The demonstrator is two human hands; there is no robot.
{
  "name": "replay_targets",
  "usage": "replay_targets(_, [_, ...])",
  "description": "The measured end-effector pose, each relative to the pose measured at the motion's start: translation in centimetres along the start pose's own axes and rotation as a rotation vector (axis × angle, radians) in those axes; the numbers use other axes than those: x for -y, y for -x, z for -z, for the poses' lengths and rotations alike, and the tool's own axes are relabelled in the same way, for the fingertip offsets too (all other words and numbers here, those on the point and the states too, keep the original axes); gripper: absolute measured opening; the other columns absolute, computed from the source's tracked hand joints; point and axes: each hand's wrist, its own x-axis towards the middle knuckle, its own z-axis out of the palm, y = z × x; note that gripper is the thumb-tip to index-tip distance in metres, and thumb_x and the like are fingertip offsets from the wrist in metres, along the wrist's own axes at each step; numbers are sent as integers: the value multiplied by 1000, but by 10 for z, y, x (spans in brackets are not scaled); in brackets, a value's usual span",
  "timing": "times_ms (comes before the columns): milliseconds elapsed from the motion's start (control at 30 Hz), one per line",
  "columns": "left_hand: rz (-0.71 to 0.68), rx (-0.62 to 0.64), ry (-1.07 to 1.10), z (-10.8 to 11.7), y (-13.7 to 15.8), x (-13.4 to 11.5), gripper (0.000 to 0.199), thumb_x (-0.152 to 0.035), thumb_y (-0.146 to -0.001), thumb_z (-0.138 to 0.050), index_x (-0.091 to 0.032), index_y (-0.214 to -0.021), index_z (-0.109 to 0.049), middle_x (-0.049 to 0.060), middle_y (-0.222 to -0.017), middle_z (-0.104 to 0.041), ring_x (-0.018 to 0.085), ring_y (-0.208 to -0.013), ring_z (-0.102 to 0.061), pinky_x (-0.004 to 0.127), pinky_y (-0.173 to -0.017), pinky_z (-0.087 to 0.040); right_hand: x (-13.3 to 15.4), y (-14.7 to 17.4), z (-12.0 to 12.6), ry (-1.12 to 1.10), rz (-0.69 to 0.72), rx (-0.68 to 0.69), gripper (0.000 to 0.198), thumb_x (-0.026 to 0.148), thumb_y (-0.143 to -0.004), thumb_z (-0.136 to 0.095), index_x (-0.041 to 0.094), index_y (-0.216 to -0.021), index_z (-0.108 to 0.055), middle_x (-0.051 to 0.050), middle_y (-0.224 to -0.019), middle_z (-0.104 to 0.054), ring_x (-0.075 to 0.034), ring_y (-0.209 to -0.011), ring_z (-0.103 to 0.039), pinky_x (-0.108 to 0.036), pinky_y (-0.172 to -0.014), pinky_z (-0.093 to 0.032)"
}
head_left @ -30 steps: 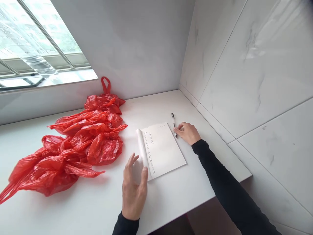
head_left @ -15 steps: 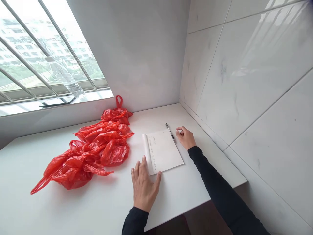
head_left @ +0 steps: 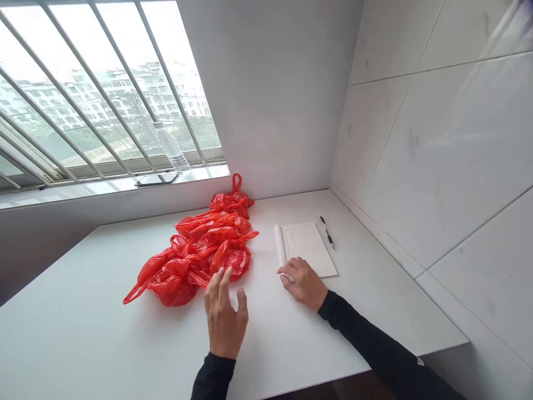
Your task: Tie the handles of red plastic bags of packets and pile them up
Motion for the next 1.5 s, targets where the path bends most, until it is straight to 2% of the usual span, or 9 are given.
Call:
replay_targets(167, [34, 19, -90, 19, 7, 51, 52, -27, -96, -49, -24, -147, -42, 14, -143, -55, 36, -144, -37, 62, -118, -27, 20, -30, -34, -19, -35, -70, 22, 24, -99, -48, 19, -113, -64, -9, -108, -66, -24, -101, -59, -40, -96, -49])
replay_targets(333, [-82, 171, 5, 9, 27, 53, 43, -23, -97, -47, -24, -140, -51, 7, -128, -68, 29, -132, -54, 56, -117, -35, 43, -67, -86, -31, -65, -82, 49, 34, -95, -55, 19, -141, -49, -13, -132, -59, -29, -120, -54, -46, -104, -45])
replay_targets(467, [-50, 54, 35, 22, 34, 60, 39, -21, -96, -48, -25, -135, -57, 8, -129, -66, 29, -127, -57, 53, -112, -42, 45, -76, -106, -118, -195, -78, 63, 31, -83, -64, 16, -142, -49, -16, -125, -61, -33, -115, -55, -52, -104, -43])
replay_targets(633, [26, -117, 37, 32, 29, 66, 33, -18, -95, -51, -25, -125, -63, 9, -119, -67, 28, -112, -60, 49, -103, -48, 36, -72, -85, -195, -235, -106, 37, 17, -78, -52, 16, -112, -65, -10, -103, -67, -25, -96, -60, -39, -89, -51])
replay_targets(800, [-38, -161, 152, -3, 4, 54, 31, -15, -97, -46, -20, -123, -64, 11, -114, -68, 24, -107, -62, 41, -94, -52, 29, -68, -59, -241, -248, -101, 18, 23, -85, -48, 20, -75, -63, -4, -85, -66, -21, -88, -60, -32, -82, -49])
replay_targets(1000, [-101, -86, 194, -38, -16, 40, 30, -15, -95, -50, -19, -120, -67, 7, -106, -75, 21, -94, -69, 36, -88, -54, 22, -67, -58, -235, -275, -53, 17, 34, -86, -60, 21, -91, -69, -1, -81, -68, -19, -77, -59, -31, -74, -48])
replay_targets(1133, [-75, -125, 213, -29, -19, 39, 28, -17, -96, -49, -20, -116, -68, 6, -98, -76, 19, -88, -70, 30, -82, -54, 14, -71, -51, -218, -275, -132, 16, 25, -87, -52, 20, -91, -66, -6, -94, -68, -23, -93, -58, -38, -88, -46])
replay_targets(1300, [-54, -3, 184, -26, -52, 43, 35, -24, -88, -60, -23, -123, -68, 10, -117, -72, 31, -118, -59, 48, -110, -39, 19, -71, -46, -241, -267, -179, 13, 33, -88, -56, 22, -90, -63, -6, -99, -65, -24, -101, -56, -40, -98, -43])
replay_targets(1500, [90, 30, 238, -9, -80, 64, 18, -35, -90, -58, -22, -88, -70, 5, -85, -74, 24, -83, -66, 40, -89, -50, 16, -76, -26, -339, -335, -265, 24, 40, -91, -53, 22, -75, -50, -5, -92, -65, -21, -93, -60, -38, -94, -46])
